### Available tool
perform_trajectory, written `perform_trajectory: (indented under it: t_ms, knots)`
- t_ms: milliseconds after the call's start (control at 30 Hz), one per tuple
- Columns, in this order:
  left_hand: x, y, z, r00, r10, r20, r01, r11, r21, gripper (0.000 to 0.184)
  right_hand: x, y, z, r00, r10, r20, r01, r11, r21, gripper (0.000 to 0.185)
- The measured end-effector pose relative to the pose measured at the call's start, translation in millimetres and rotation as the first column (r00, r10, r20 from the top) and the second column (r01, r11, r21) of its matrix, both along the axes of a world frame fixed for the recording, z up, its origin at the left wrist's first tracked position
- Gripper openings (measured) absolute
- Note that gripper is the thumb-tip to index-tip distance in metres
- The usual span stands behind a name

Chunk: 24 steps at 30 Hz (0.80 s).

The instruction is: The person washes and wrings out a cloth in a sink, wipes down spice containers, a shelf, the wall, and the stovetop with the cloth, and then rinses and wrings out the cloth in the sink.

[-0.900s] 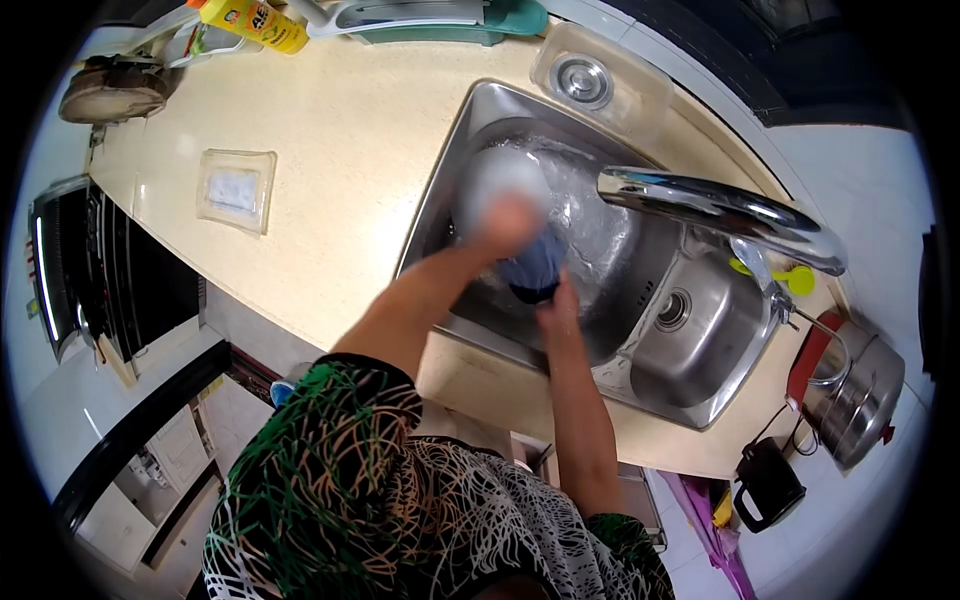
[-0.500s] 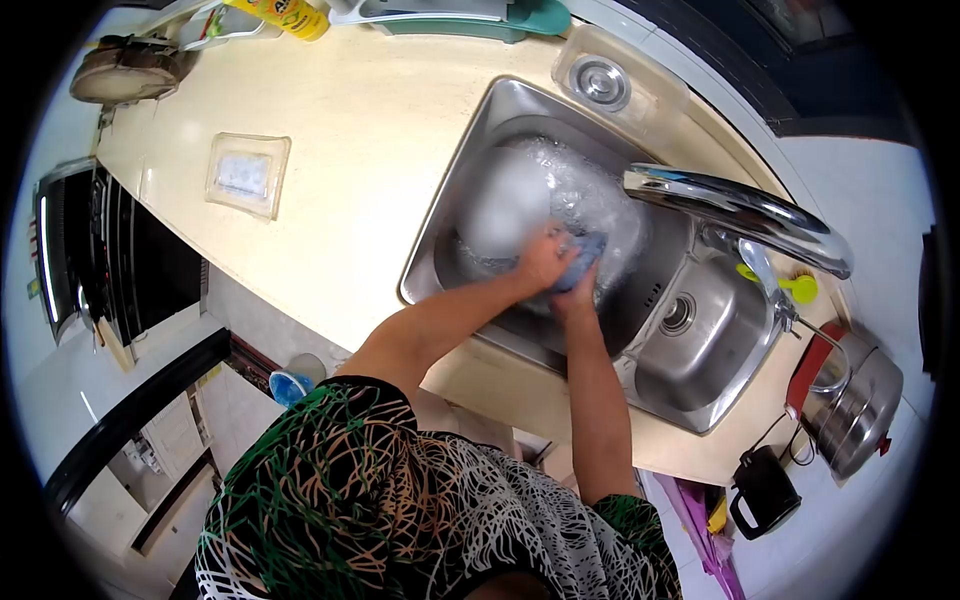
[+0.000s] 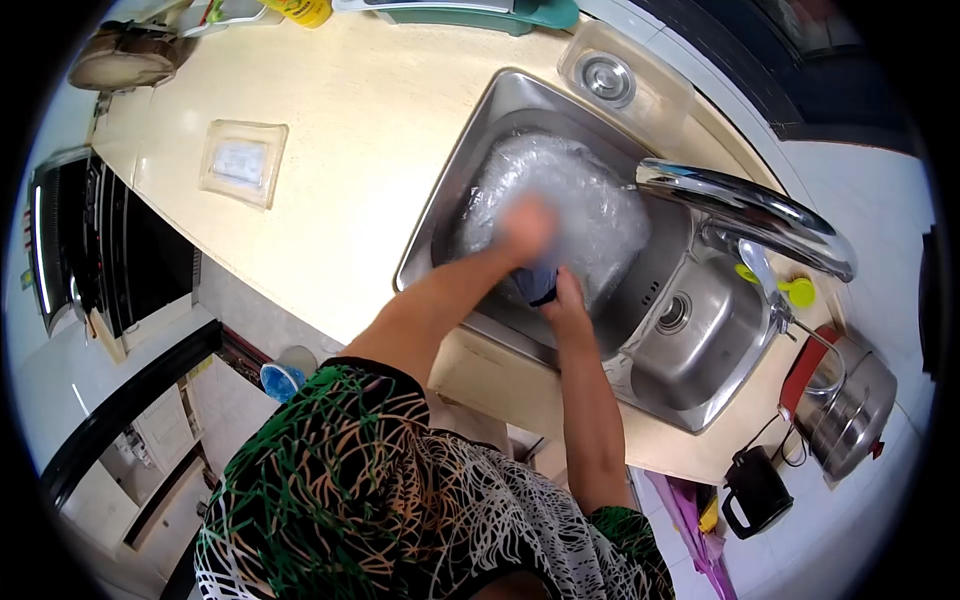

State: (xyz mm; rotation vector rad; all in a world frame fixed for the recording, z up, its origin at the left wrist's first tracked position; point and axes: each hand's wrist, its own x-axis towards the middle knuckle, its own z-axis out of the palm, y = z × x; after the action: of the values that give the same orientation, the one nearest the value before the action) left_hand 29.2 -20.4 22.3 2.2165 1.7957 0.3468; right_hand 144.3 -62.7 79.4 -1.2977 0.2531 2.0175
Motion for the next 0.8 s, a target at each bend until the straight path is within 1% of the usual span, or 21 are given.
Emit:
perform_trajectory:
  t_ms: [33, 67, 100, 133, 167, 200, 233, 300, 333, 367, 400, 433, 467, 533, 567, 600, 633, 667, 700, 733, 800]
  knots:
    - [-8, 4, 3, 1.000, -0.003, 0.003, 0.003, 1.000, -0.003, 0.021, 3, 2, 16, 0.987, 0.043, 0.152, -0.033, 0.997, -0.066, 0.039]
    - [-14, 8, 6, 0.993, 0.095, -0.071, -0.095, 0.995, -0.002, 0.024, 5, 3, 26, 0.950, 0.097, 0.296, -0.059, 0.989, -0.134, 0.037]
    - [-22, 14, 14, 0.971, 0.189, -0.145, -0.190, 0.982, 0.008, 0.028, 14, 0, 23, 0.950, 0.096, 0.297, -0.058, 0.989, -0.134, 0.037]
    - [-32, 20, 28, 0.972, 0.185, -0.143, -0.186, 0.983, 0.006, 0.028, 30, -5, 15, 0.907, 0.043, 0.419, -0.022, 0.998, -0.055, 0.037]
    - [-43, 28, 48, 0.980, 0.173, -0.096, -0.180, 0.982, -0.062, 0.034, 44, -9, 4, 0.847, -0.019, 0.530, 0.004, 1.000, 0.030, 0.036]
    - [-48, 34, 57, 0.984, 0.169, -0.048, -0.174, 0.977, -0.126, 0.041, 56, -12, -15, 0.846, -0.019, 0.534, 0.002, 0.999, 0.032, 0.036]
    - [-44, 34, 51, 0.971, 0.217, -0.099, -0.221, 0.975, -0.027, 0.042, 66, -18, -37, 0.841, -0.028, 0.541, 0.063, 0.997, -0.046, 0.036]
    - [-20, 22, 39, 0.957, 0.271, -0.107, -0.270, 0.963, 0.019, 0.040, 60, -15, -42, 0.839, -0.001, 0.544, 0.121, 0.975, -0.184, 0.035]
    - [-8, 16, 52, 0.939, 0.324, -0.115, -0.319, 0.946, 0.062, 0.039, 51, -10, -37, 0.842, 0.033, 0.538, 0.119, 0.962, -0.244, 0.036]
    - [0, 13, 66, 0.978, 0.210, 0.007, -0.207, 0.969, -0.135, 0.035, 46, -6, -38, 0.944, -0.028, 0.329, 0.066, 0.992, -0.106, 0.044]
    - [4, 16, 94, 0.982, 0.116, 0.147, -0.065, 0.948, -0.311, 0.032, 40, -1, -42, 0.994, -0.052, 0.091, 0.049, 0.998, 0.042, 0.052]
    - [23, 6, 52, 0.945, 0.106, 0.309, -0.016, 0.960, -0.280, 0.029, 33, 8, -43, 0.995, -0.006, 0.096, 0.002, 0.999, 0.043, 0.067]
    - [39, -3, 11, 0.882, 0.088, 0.462, 0.028, 0.971, -0.238, 0.026, 39, 11, -67, 0.991, -0.120, 0.057, 0.124, 0.989, -0.076, 0.065]
    - [54, -17, 49, 0.770, 0.199, 0.606, 0.005, 0.948, -0.317, 0.023, 63, 4, -104, 0.949, -0.033, -0.314, 0.115, 0.963, 0.245, 0.060]
    - [65, -27, 66, 0.766, 0.196, 0.613, -0.025, 0.961, -0.276, 0.021, 72, 3, -113, 0.964, -0.052, -0.261, 0.110, 0.971, 0.214, 0.060]
    - [74, -39, 80, 0.760, 0.193, 0.620, -0.053, 0.970, -0.237, 0.020, 72, 4, -101, 0.970, -0.065, -0.235, 0.113, 0.974, 0.195, 0.059]
    - [79, -53, 97, 0.760, 0.198, 0.619, -0.058, 0.969, -0.239, 0.020, 72, 4, -92, 0.976, -0.079, -0.203, 0.113, 0.980, 0.161, 0.059]
    - [81, -63, 114, 0.712, 0.213, 0.670, -0.033, 0.962, -0.270, 0.019, 68, 4, -84, 0.980, -0.084, -0.178, 0.109, 0.984, 0.140, 0.058]
    - [81, -67, 122, 0.660, 0.227, 0.716, -0.005, 0.954, -0.298, 0.018, 60, 4, -77, 0.984, -0.083, -0.161, 0.103, 0.987, 0.122, 0.058]
    - [79, -66, 118, 0.660, 0.229, 0.716, -0.008, 0.954, -0.298, 0.018, 49, 3, -73, 0.985, -0.080, -0.151, 0.096, 0.990, 0.104, 0.057]
    - [72, -57, 97, 0.780, 0.102, 0.618, -0.038, 0.993, -0.116, 0.017, 35, -4, -63, 0.989, -0.082, -0.123, 0.091, 0.993, 0.075, 0.056]
